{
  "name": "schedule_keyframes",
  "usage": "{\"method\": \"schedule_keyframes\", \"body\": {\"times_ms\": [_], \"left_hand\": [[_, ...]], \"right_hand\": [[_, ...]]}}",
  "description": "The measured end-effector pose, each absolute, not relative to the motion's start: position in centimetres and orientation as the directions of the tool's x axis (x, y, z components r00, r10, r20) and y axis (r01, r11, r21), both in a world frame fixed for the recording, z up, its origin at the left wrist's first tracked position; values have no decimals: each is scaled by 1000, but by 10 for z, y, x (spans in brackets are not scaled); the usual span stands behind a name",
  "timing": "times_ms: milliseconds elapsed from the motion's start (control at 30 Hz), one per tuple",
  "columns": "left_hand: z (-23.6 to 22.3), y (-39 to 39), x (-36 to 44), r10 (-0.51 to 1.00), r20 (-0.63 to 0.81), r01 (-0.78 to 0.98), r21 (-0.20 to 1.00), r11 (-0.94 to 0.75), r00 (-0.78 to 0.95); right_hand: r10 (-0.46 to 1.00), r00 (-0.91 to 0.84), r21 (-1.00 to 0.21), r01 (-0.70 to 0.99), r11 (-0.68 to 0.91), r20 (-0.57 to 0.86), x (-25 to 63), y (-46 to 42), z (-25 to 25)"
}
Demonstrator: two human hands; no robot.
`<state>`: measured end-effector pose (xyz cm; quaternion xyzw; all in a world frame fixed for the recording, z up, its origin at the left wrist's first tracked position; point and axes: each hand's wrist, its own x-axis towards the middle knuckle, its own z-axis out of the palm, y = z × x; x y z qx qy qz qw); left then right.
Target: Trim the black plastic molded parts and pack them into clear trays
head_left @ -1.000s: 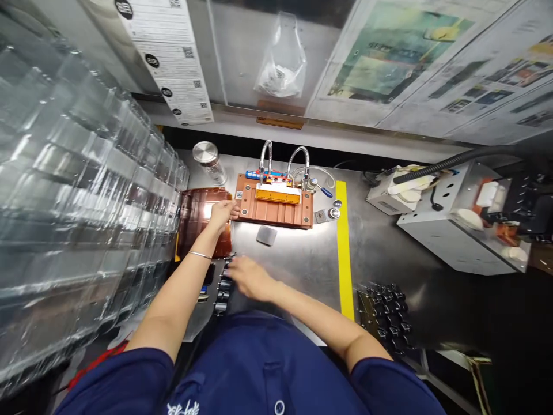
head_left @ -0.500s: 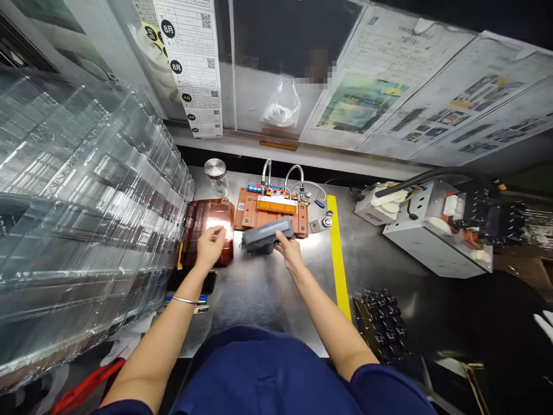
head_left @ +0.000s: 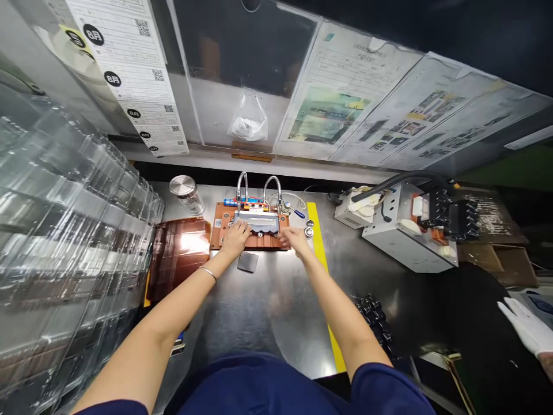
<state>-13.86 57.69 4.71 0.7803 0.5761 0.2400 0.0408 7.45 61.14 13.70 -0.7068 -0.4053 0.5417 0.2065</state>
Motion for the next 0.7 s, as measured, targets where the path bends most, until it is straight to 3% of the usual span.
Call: {"method": "schedule_keyframes", "body": {"times_ms": [67, 100, 167, 233, 267, 467, 700], "left_hand": [[35, 578, -137, 911, 356, 873, 351, -338, 210], [30, 577, -136, 908, 372, 871, 361, -334, 194], [22, 575, -135, 901, 401, 865, 381, -326, 163], [17, 573, -135, 894, 420, 856, 395, -333, 155], [15, 573, -135, 892, 423, 851, 400, -341, 159], [19, 574, -138, 909, 373, 849, 406, -338, 183], [48, 573, -137, 966, 229, 830, 510, -226, 122]], "right_hand": [[870, 152, -709, 522, -474, -470, 91, 636, 146], [909, 148, -618, 689, -377, -389, 97, 648, 148], [957, 43, -234, 966, -113, -287, 102, 669, 150], [949, -55, 118, 988, 96, -311, 103, 684, 148], [940, -63, 181, 975, 130, -337, 102, 690, 146], [940, -118, 221, 955, 195, -320, 108, 706, 136], [941, -162, 67, 980, 189, -296, 121, 712, 144]]}}
